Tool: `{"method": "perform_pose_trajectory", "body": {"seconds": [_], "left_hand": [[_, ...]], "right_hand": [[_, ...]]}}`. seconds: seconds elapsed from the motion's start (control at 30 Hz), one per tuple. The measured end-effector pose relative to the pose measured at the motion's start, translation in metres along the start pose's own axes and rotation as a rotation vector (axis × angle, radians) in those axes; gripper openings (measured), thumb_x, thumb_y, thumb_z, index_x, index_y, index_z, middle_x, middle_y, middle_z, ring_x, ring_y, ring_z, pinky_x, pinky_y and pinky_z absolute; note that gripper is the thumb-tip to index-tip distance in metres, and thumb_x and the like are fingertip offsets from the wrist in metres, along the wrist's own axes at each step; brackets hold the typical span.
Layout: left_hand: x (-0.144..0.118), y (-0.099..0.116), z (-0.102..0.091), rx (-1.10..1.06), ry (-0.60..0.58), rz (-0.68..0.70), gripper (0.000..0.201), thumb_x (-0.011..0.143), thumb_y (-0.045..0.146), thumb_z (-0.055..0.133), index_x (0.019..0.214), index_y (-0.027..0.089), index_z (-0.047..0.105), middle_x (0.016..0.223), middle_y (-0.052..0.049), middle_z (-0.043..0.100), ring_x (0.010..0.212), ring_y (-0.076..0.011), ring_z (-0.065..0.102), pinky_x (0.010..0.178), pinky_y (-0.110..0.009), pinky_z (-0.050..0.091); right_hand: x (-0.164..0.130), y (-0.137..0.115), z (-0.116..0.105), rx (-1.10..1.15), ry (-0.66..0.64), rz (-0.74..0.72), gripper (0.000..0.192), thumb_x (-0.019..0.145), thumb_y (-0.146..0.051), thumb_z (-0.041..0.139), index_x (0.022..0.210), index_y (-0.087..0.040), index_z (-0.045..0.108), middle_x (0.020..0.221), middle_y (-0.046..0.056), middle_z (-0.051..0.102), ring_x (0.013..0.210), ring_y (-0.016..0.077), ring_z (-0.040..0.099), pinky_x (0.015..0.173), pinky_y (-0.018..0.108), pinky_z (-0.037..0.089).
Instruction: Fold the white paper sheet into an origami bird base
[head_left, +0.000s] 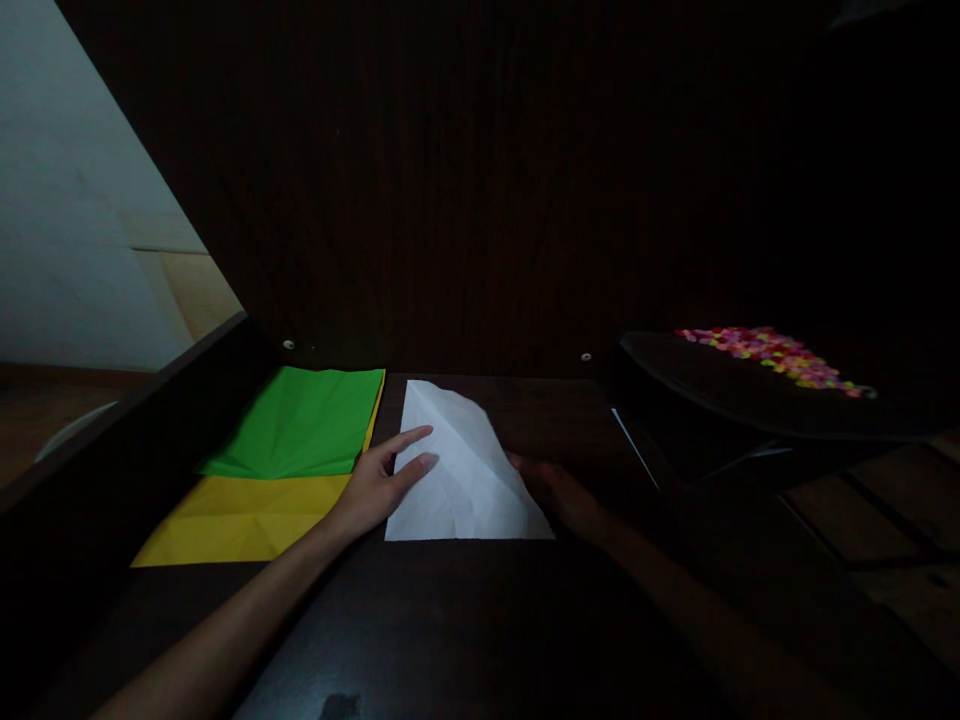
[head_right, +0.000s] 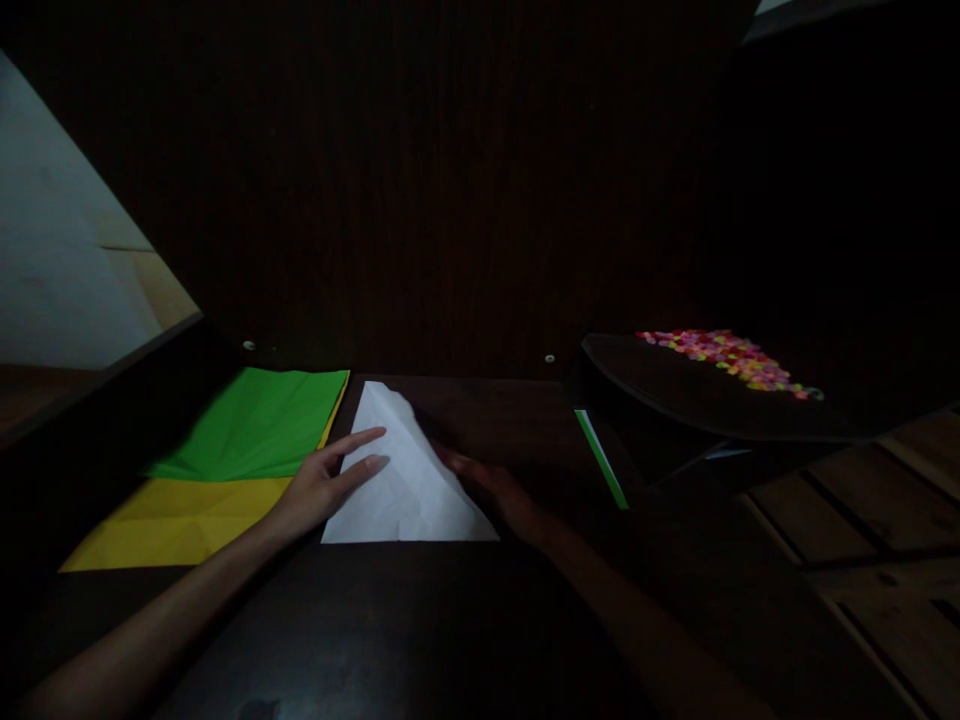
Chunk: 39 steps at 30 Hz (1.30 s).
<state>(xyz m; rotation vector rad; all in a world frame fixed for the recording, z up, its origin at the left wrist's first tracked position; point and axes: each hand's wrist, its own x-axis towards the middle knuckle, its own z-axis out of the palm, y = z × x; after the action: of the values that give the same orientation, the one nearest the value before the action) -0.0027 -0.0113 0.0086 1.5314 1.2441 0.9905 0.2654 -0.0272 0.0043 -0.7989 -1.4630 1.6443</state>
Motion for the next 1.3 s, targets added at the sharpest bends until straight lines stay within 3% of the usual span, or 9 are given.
{"method": "perform_pose_trajectory", "body": {"seconds": [0.17,0.4,0.53,0.63,0.77,0.97,1.13,1.2,1.3], "left_hand": [[0.003,-0.004,0.0,-0.236,0.046,-0.04,0.061,0.079,0.065,0.061,0.113,0.015,0.071,0.124,-0.013,0.067,0.122,-0.033,0.055,0.102,-0.041,0.042],[-0.004,0.011,0.002,-0.662,-0.081,-0.205,0.056,0.077,0.058,0.065,0.104,0.009,0.071,0.104,-0.014,0.073,0.102,-0.0336,0.066,0.087,-0.039,0.051],[-0.006,0.012,0.001,-0.607,-0.1,-0.196,0.048,0.069,0.032,0.073,0.113,0.012,0.066,0.103,-0.009,0.073,0.092,-0.0297,0.068,0.074,-0.033,0.053],[-0.005,0.007,0.001,-0.515,-0.096,-0.11,0.073,0.06,0.013,0.076,0.13,0.017,0.055,0.113,-0.009,0.069,0.096,-0.0283,0.066,0.072,-0.029,0.053],[-0.006,0.004,0.004,-0.54,-0.176,0.018,0.103,0.069,0.016,0.076,0.153,0.026,0.018,0.139,-0.014,0.052,0.113,-0.0313,0.059,0.083,-0.035,0.053],[-0.013,0.006,0.007,-0.541,-0.284,0.022,0.111,0.076,0.017,0.074,0.153,0.037,-0.004,0.15,-0.016,0.038,0.113,-0.0349,0.059,0.081,-0.041,0.056],[-0.017,0.006,0.008,-0.58,-0.402,-0.03,0.113,0.078,0.016,0.074,0.151,0.038,-0.01,0.14,-0.017,0.05,0.101,-0.0308,0.066,0.077,-0.04,0.057],[-0.017,0.004,0.008,-0.572,-0.437,-0.057,0.114,0.077,0.016,0.075,0.152,0.035,-0.009,0.132,-0.017,0.056,0.097,-0.028,0.067,0.076,-0.038,0.057],[-0.017,0.0,0.01,-0.541,-0.469,-0.112,0.11,0.076,0.019,0.077,0.154,0.026,-0.001,0.114,-0.016,0.067,0.09,-0.0245,0.069,0.074,-0.035,0.056]], "right_hand": [[-0.001,-0.012,0.01,-0.322,-0.054,-0.011,0.041,0.088,-0.059,0.053,0.119,-0.035,0.067,0.156,-0.003,0.031,0.141,0.0288,0.033,0.114,0.047,0.026],[-0.001,0.001,0.005,-0.518,-0.08,-0.076,0.037,0.083,-0.042,0.068,0.117,-0.029,0.069,0.154,0.009,0.035,0.126,0.0304,0.052,0.105,0.05,0.038],[0.0,0.007,0.005,-0.449,-0.007,-0.035,0.038,0.077,-0.036,0.073,0.114,-0.026,0.071,0.141,0.01,0.053,0.104,0.0242,0.062,0.087,0.038,0.048],[0.0,0.006,0.005,-0.434,0.026,-0.02,0.039,0.076,-0.032,0.074,0.114,-0.024,0.071,0.114,0.007,0.067,0.076,0.0146,0.059,0.067,0.028,0.046],[-0.001,0.002,0.004,-0.467,0.089,-0.004,0.043,0.078,-0.031,0.072,0.12,-0.023,0.068,0.076,-0.002,0.06,0.06,0.0095,0.046,0.057,0.024,0.038],[0.001,-0.001,0.002,-0.391,0.099,-0.006,0.042,0.08,-0.033,0.07,0.12,-0.022,0.067,0.083,0.002,0.068,0.063,0.0109,0.051,0.061,0.026,0.043],[0.003,0.0,0.007,-0.235,0.135,0.055,0.061,0.076,-0.032,0.074,0.133,-0.025,0.055,0.107,0.006,0.07,0.064,0.0109,0.059,0.058,0.026,0.05],[0.003,0.001,0.009,-0.2,0.12,0.102,0.058,0.075,-0.034,0.074,0.129,-0.023,0.057,0.093,0.004,0.071,0.059,0.0114,0.06,0.052,0.025,0.049],[0.002,0.002,0.012,-0.238,0.061,0.133,0.028,0.076,-0.038,0.072,0.094,-0.016,0.071,0.067,0.0,0.066,0.05,0.01,0.056,0.045,0.021,0.044]]}}
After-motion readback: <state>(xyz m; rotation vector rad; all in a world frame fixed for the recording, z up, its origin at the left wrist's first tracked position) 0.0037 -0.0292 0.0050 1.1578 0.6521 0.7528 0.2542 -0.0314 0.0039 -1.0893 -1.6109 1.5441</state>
